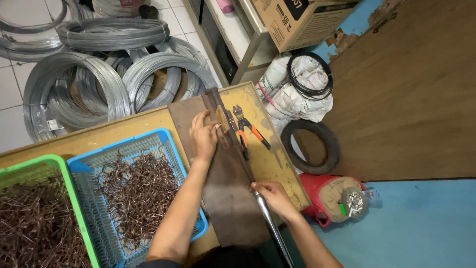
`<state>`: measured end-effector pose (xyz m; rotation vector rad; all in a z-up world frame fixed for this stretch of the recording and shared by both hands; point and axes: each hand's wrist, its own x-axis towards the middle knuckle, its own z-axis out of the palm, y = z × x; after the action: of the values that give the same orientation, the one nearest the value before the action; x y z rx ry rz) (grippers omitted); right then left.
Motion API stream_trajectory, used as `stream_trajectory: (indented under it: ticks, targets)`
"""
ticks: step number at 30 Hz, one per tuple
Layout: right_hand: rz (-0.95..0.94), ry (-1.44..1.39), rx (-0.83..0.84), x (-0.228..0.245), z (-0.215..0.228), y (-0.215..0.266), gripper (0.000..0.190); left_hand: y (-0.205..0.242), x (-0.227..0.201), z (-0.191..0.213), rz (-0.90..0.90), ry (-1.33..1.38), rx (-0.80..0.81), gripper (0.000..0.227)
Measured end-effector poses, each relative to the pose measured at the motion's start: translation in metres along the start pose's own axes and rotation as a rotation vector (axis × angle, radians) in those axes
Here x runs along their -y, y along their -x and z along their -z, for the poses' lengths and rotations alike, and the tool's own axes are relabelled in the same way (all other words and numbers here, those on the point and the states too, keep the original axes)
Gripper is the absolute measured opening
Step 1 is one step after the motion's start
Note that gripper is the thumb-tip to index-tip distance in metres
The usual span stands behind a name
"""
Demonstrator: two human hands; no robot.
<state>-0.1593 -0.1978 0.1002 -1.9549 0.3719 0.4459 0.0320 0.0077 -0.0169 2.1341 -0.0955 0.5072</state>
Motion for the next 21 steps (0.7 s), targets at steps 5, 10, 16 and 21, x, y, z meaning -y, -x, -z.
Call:
stream_trajectory:
  ticks: [5, 10, 16, 21]
  targets:
    - [-0.170, -0.249, -0.001, 0.001, -0.012, 0.006, 0.037, 0.005, -0.003, -0.004, 0.023, -0.006, -0.040, 0.014]
    - [-0.581, -0.506, 0.167, 0.019, -0.022, 0.017, 0.080, 0.008, -0.003, -0.002, 0.096, -0.151, 0.013, 0.007]
    - [-0.647, -0.309, 0.278, 0.029, -0.026, 0.011, 0.111, 0.010, -0.001, -0.005, 0.116, -0.153, 0.006, 0.007]
    - [-0.712, -0.166, 0.186, 0.032, -0.032, 0.007, 0.127, 0.006, -0.005, 0.006, 0.018, -0.149, 0.017, 0.008]
